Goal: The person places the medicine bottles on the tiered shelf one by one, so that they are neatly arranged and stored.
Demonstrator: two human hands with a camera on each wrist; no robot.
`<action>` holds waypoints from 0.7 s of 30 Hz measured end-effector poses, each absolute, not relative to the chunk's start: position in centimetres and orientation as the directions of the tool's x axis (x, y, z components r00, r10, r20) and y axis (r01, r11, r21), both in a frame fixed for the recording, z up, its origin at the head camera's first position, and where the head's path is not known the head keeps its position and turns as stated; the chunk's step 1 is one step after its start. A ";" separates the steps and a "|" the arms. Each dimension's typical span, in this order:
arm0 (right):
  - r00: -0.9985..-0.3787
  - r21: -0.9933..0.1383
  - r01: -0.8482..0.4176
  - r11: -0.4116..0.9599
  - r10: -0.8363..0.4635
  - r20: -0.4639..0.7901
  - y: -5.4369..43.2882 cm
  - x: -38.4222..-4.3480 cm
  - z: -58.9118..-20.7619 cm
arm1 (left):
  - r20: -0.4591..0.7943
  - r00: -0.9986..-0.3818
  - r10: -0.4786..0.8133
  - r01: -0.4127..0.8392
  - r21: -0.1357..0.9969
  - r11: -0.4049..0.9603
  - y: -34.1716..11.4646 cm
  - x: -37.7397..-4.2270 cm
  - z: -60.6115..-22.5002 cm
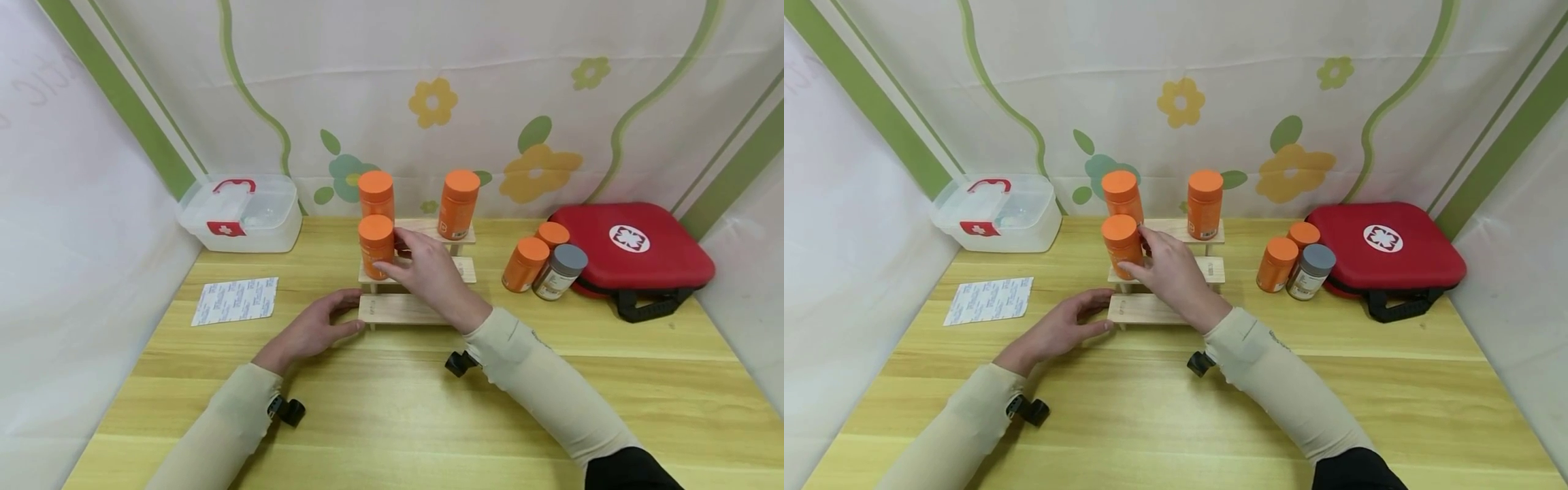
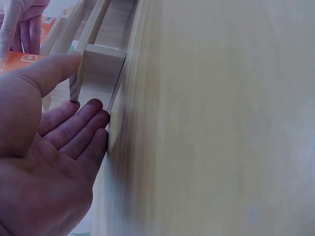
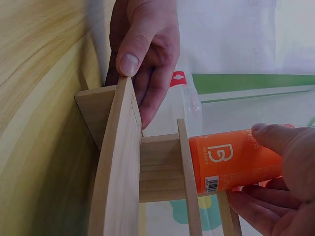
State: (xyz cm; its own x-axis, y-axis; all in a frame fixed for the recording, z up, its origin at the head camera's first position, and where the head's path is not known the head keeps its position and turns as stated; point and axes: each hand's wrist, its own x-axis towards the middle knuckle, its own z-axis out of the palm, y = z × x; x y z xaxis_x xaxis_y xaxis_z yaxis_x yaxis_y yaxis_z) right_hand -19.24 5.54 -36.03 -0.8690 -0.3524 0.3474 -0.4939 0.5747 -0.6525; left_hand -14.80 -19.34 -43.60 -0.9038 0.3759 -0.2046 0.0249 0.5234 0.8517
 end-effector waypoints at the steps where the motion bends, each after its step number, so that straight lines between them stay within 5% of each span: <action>1: -0.870 -0.652 -0.492 0.576 -0.354 0.344 5.6 -19.2 -36.0 | -0.205 -0.904 0.375 0.024 0.853 0.522 -19.3 -14.8 -43.5; 21: -0.877 -0.674 -0.479 0.562 -0.323 0.355 8.3 -18.0 -35.1 | -0.197 -0.903 0.382 0.031 0.857 0.515 -19.3 -14.8 -43.6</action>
